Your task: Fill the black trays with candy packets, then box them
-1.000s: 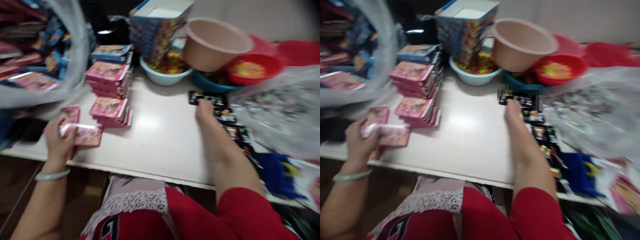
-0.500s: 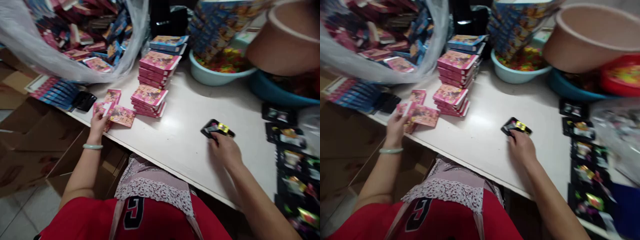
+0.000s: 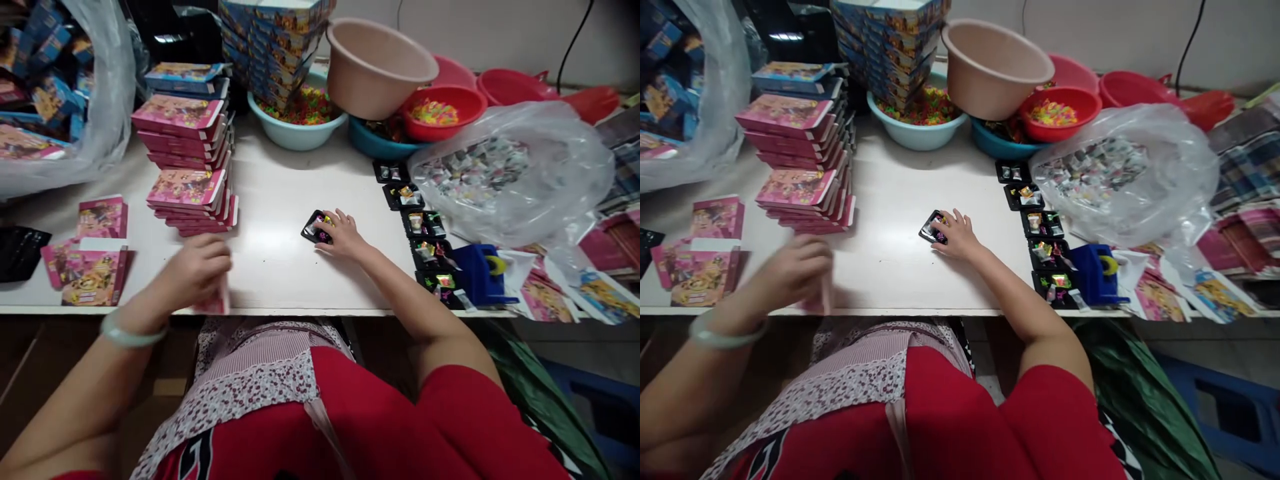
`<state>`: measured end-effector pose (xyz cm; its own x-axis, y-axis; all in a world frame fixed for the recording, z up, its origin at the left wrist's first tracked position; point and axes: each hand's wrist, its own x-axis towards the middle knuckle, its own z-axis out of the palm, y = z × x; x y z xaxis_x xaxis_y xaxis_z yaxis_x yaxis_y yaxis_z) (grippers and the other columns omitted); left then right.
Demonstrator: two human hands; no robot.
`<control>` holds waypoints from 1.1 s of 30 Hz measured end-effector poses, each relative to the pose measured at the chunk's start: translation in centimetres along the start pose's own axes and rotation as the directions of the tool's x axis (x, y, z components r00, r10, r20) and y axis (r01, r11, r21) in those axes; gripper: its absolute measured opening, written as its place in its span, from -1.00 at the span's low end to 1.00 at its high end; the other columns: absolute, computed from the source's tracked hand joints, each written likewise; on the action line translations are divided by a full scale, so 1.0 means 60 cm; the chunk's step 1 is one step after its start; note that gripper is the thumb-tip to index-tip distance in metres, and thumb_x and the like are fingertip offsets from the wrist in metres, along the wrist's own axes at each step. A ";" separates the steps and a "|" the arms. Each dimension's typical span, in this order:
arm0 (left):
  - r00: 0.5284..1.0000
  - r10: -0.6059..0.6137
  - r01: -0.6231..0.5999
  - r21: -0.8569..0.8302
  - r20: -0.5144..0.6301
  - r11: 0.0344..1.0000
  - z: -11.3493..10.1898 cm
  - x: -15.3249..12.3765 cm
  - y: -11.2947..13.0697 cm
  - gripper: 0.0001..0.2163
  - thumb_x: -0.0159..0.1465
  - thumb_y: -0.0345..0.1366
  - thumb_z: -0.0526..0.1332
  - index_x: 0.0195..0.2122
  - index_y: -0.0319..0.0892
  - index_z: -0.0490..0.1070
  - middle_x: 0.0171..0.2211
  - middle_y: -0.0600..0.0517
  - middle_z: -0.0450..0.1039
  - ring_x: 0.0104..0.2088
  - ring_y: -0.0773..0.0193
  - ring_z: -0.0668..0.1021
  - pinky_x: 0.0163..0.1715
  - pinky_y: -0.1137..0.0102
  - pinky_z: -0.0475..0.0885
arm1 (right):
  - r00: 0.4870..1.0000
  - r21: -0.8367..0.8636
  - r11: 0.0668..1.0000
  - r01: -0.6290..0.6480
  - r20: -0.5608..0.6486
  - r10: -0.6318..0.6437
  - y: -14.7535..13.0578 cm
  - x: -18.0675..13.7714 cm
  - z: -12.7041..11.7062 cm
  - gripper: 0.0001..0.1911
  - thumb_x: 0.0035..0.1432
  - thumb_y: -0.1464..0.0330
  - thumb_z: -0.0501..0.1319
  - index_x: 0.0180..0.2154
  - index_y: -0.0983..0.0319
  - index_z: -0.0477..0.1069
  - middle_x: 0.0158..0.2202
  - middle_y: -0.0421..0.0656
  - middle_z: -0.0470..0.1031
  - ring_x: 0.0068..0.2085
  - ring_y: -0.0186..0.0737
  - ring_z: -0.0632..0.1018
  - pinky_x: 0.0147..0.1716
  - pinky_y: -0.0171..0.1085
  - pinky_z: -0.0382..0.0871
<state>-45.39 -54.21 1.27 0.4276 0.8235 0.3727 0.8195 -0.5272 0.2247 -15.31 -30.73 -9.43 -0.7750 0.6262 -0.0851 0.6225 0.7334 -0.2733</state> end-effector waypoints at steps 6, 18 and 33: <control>0.949 0.111 -0.107 -0.030 0.294 0.994 0.166 0.101 0.024 -0.83 0.29 -0.54 0.21 -0.37 -0.14 0.47 -0.30 -0.05 0.54 -0.18 0.11 0.49 -0.10 0.24 0.43 | 0.999 0.016 0.999 -0.029 0.034 0.028 -0.007 0.005 0.014 -0.39 0.21 0.15 0.32 0.28 0.01 0.42 0.49 -0.02 0.13 0.44 0.48 0.13 0.30 0.44 0.06; 0.866 -0.500 0.500 0.003 -0.017 0.866 0.231 -0.048 0.102 -0.82 0.33 -0.29 0.26 -0.08 -0.20 0.44 0.02 -0.29 0.49 0.01 -0.12 0.53 -0.02 -0.03 0.52 | 0.989 0.049 0.994 0.095 -0.119 -0.088 0.017 -0.005 0.057 -0.44 0.28 0.21 0.25 0.30 0.06 0.40 0.41 0.04 0.21 0.40 0.31 0.22 0.29 0.31 0.21; 0.674 -0.736 0.546 -0.715 0.065 0.436 0.181 0.013 0.046 -0.81 0.23 -0.19 0.30 -0.47 -0.15 0.42 -0.10 -0.09 0.65 -0.17 0.16 0.62 -0.13 0.23 0.56 | 0.819 0.316 0.774 0.548 -0.015 -0.573 -0.091 -0.093 0.010 -0.41 0.22 0.25 0.34 0.28 -0.12 0.40 0.38 -0.14 0.28 0.37 0.12 0.28 0.34 0.20 0.22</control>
<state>-38.68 -52.77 -7.58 -0.2903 0.9565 0.0271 0.3180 0.0697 0.9455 -14.45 -38.39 -8.04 -0.9901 0.0965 0.1016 0.0230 0.8272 -0.5615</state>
